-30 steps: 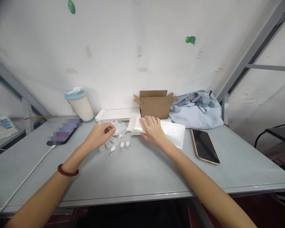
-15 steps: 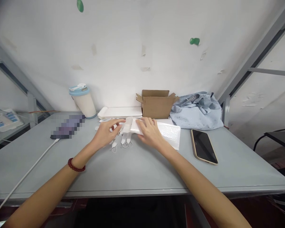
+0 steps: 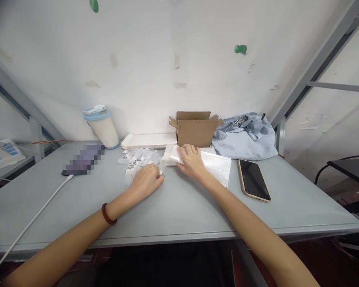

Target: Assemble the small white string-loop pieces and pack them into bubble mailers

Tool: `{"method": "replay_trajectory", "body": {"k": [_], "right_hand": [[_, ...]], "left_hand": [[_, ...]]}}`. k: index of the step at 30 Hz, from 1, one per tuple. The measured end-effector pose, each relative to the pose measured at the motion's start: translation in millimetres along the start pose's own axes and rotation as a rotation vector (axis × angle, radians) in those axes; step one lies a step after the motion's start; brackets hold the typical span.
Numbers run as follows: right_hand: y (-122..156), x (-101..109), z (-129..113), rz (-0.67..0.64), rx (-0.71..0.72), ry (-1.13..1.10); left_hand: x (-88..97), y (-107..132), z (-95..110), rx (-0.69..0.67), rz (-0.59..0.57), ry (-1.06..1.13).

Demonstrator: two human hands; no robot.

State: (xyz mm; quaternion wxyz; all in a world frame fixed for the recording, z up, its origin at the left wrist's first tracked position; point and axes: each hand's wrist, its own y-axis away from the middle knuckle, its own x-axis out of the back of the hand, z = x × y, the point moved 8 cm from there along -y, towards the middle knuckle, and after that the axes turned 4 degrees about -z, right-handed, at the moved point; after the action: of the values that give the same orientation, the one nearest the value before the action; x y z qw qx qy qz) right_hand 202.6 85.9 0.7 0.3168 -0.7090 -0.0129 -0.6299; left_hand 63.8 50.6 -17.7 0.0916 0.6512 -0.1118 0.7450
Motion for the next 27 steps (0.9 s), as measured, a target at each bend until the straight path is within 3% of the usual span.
{"method": "replay_trajectory", "body": {"k": [5,11,15,21,27], "right_hand": [[0,0,-1,-0.013,0.001,0.001],[1,-2,-2,-0.032,0.006,-0.001],[0,-1,-1,-0.023,0.002,0.003],[0,-2,-3,-0.024,0.015,0.004],[1,1,-1,-0.007,0.01,-0.002]], "left_hand": [[13.1,-4,-18,0.031,0.015,0.089],[4.0,-1,-2,-0.102,-0.049,-0.008],[-1.3,-1,-3,-0.041,-0.084,-0.013],[4.6,-4,-10,-0.019,-0.131,0.008],[11.6,-5,-12,-0.036,-0.036,0.282]]}}
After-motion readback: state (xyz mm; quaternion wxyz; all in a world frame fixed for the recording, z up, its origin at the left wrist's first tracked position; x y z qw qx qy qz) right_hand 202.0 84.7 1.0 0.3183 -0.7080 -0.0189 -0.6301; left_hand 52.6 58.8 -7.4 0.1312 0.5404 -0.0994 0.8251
